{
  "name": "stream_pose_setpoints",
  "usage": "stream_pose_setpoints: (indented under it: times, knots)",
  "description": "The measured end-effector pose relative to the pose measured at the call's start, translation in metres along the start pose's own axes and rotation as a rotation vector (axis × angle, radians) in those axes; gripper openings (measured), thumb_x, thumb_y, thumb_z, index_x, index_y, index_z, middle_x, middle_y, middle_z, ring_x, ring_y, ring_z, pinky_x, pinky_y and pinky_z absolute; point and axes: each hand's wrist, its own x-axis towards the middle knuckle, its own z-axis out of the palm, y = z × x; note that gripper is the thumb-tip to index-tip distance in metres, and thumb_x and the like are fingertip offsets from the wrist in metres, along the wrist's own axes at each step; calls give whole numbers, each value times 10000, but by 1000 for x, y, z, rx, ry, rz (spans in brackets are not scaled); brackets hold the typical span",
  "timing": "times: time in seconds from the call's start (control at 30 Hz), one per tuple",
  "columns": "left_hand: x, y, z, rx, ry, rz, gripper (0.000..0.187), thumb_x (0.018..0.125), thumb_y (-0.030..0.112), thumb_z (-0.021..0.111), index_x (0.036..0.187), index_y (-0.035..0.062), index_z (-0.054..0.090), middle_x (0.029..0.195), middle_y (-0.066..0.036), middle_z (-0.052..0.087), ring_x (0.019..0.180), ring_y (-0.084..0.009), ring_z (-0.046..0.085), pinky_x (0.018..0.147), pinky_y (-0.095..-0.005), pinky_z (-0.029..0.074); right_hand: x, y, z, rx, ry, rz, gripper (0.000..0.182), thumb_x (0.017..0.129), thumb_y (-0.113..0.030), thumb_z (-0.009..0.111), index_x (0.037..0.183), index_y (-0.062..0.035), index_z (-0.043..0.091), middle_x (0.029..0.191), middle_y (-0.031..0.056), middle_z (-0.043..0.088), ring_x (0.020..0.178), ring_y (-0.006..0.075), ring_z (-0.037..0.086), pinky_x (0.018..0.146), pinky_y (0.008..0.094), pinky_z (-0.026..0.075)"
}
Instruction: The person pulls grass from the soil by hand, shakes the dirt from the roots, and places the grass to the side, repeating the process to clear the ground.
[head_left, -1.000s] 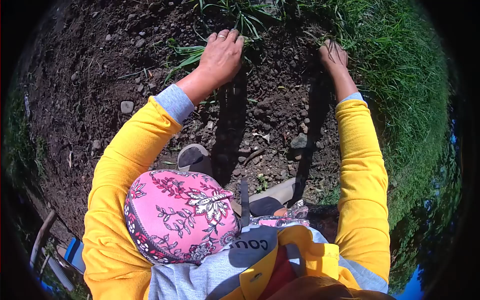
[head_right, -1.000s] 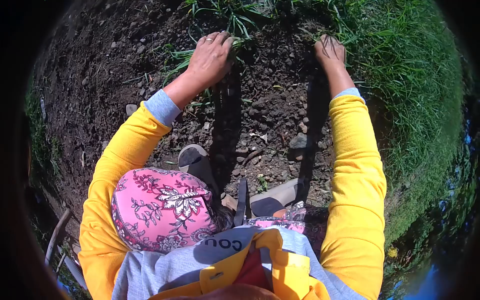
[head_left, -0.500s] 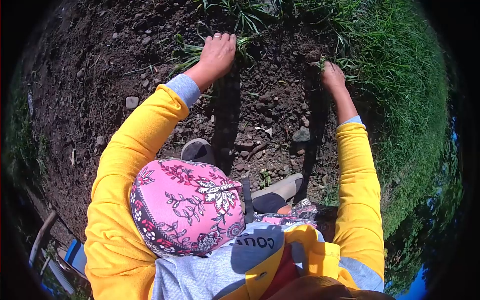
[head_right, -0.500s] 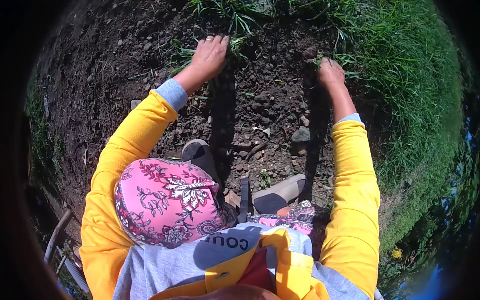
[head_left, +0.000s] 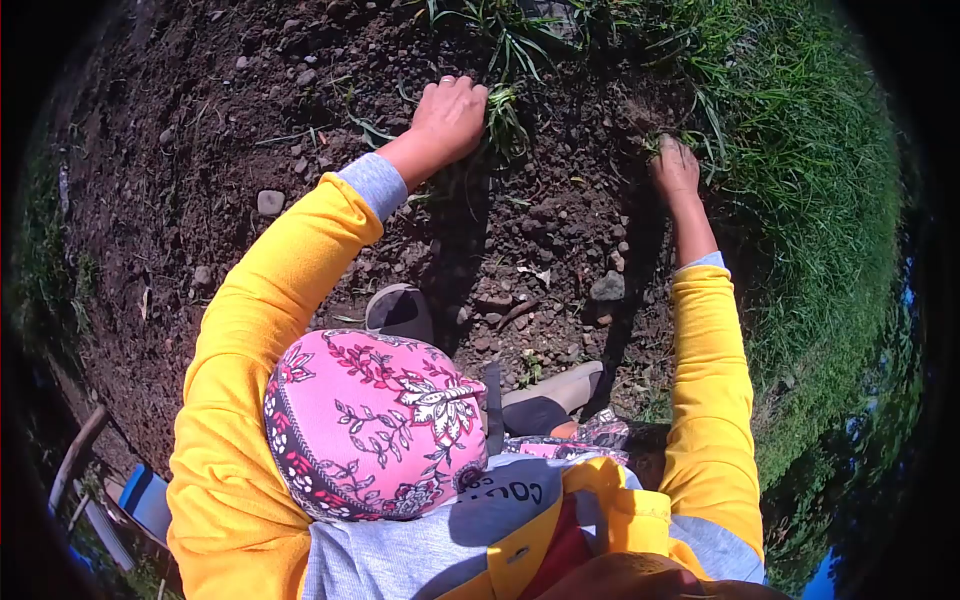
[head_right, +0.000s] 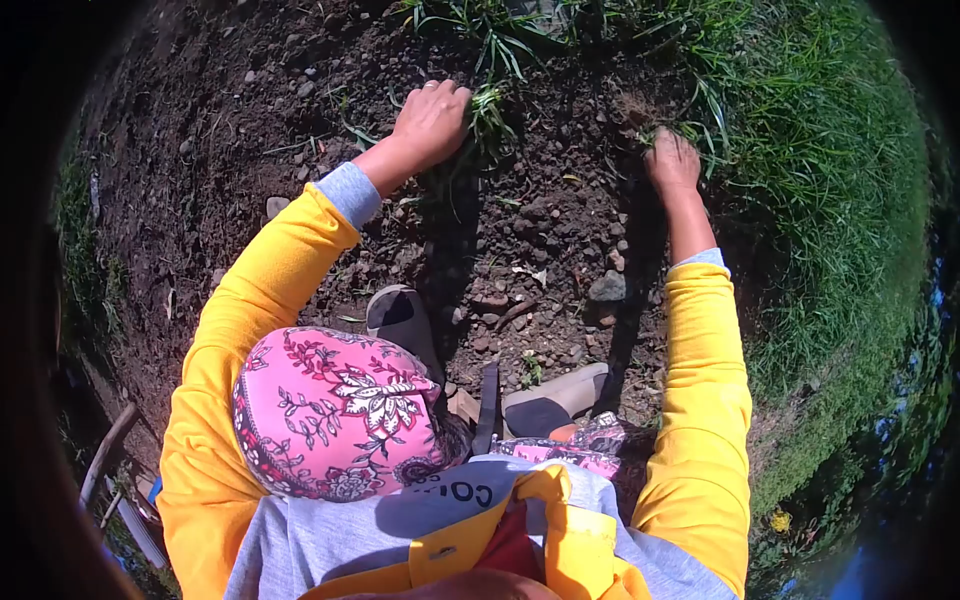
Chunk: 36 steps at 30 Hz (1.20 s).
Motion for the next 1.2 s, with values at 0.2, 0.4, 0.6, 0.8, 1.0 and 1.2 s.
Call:
stream_pose_setpoints:
  times: [0.2,0.4,0.6,0.8,1.0,1.2]
  knots:
    - [0,7,-11,42,-91,3,112,707,62,447,799,26,499,813,-120,528,826,-274,517,678,-377,411,55,-52,-54,55,140,-313,205,695,-138,476,879,-65,527,828,133,568,788,294,548,672,378,442]
    - [-1,16,-14,40,-84,27,115,693,60,467,799,34,503,807,-104,527,816,-259,518,680,-363,410,135,-92,-50,155,426,-510,255,793,-178,344,831,-57,565,865,147,575,792,314,547,694,401,433]
    - [-4,18,-18,10,-63,41,120,690,67,467,802,29,489,803,-106,516,812,-256,511,671,-358,407,172,-81,-71,-2,310,-287,226,765,-140,359,839,-47,551,870,160,577,800,313,558,698,402,441]
    - [-4,25,-27,8,-29,65,110,692,70,460,792,30,485,789,-101,510,798,-253,508,663,-355,406,179,-56,-100,-97,191,-200,256,748,-140,373,850,-18,574,898,170,575,847,317,552,713,400,441]
    - [-4,28,-29,11,-18,84,93,700,71,453,778,33,486,784,-98,509,793,-248,510,661,-350,406,180,-49,-123,-460,190,-357,247,735,-147,405,853,-38,593,900,163,580,842,299,562,706,394,448]
    - [-3,28,-29,14,-22,80,93,705,76,452,781,36,489,786,-98,509,796,-245,511,666,-347,407,171,-56,-130,-193,69,-100,297,748,-150,367,917,-44,586,972,149,567,921,293,538,773,378,430]
